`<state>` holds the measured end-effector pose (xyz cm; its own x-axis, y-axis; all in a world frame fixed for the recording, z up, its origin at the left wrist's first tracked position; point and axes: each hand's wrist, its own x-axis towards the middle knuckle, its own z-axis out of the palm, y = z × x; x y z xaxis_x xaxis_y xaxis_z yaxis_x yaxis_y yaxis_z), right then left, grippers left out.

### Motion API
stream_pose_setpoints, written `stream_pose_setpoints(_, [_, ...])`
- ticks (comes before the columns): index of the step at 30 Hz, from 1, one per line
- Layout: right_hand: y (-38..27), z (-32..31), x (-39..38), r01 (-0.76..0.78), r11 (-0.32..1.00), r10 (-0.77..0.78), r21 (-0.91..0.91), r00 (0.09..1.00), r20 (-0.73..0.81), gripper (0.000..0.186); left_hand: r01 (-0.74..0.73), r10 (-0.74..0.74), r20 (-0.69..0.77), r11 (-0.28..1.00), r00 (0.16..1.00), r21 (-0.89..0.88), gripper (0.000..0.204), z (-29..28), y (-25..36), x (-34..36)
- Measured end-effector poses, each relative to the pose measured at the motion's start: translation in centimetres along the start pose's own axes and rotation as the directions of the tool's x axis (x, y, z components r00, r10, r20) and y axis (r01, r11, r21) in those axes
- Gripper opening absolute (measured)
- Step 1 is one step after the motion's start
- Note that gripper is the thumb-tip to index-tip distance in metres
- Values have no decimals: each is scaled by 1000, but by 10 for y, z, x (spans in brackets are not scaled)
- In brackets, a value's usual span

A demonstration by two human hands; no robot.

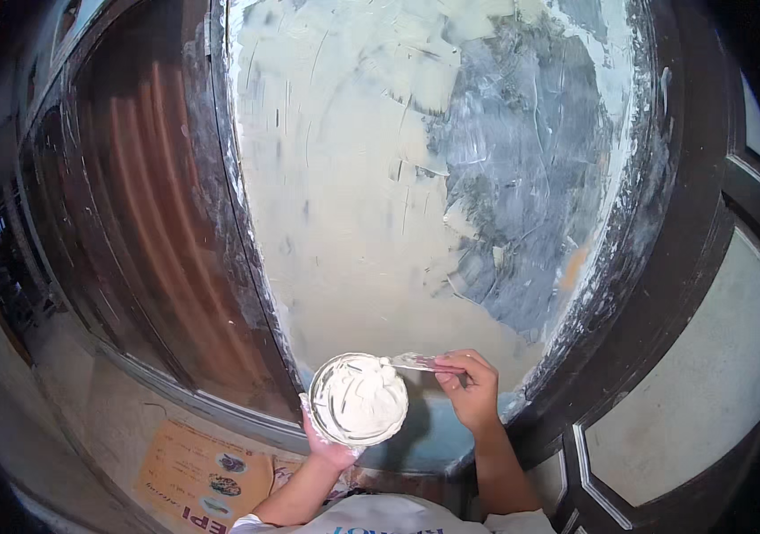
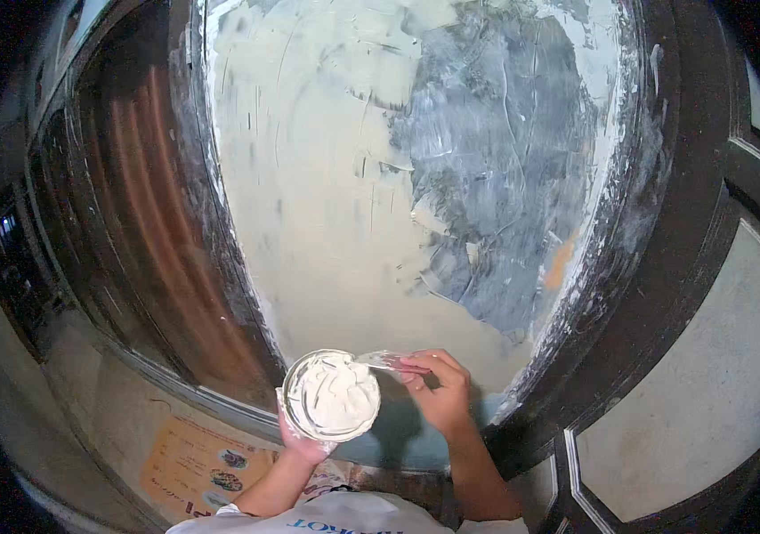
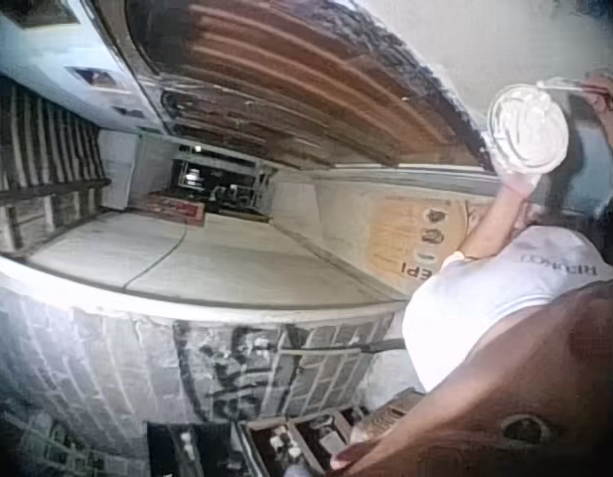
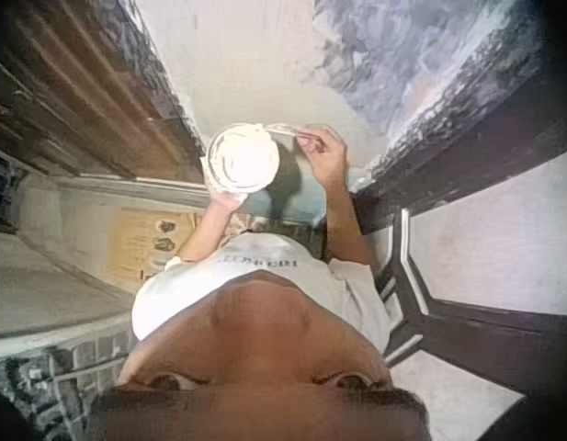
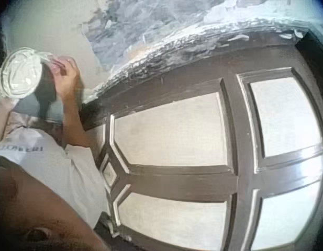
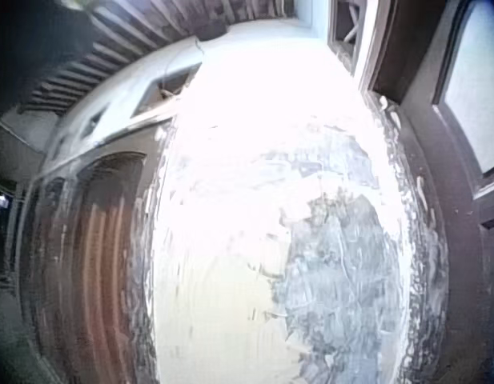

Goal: The person applies wall putty or joint compound to a surface using a putty knife or spreader.

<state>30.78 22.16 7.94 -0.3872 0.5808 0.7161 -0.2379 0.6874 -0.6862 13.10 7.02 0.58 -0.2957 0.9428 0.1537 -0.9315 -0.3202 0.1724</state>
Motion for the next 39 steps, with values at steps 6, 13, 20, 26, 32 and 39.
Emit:
stream_pose_setpoints(6, [4,1,-3,-61,998,61,-13,998,-5,17,30,-30,-20,999,999,-27,78,-9,2,3])
stream_pose_setpoints(13, [3,0,-5,-51,998,51,-36,999,8,17,14,-14,-1,1000,1000,16,82,-17,-1,-2])
stream_pose_setpoints(20, [6,-7,-16,-91,995,92,-41,995,30,16,47,-46,5,996,999,-77,81,-10,-10,-6])
stream_pose_setpoints(26, [2,-14,-18,-121,991,124,-56,991,48,15,23,-16,-45,989,999,143,83,-19,-14,-6])
stream_pose_setpoints(32, [1,-16,-16,-103,994,103,-29,994,-24,16,38,-40,-30,997,999,-62,80,-16,-14,-8])
stream_pose_setpoints(39, [4,-15,-15,-96,994,95,-53,995,-17,15,10,-13,-34,996,999,-88,79,-20,-10,-9])
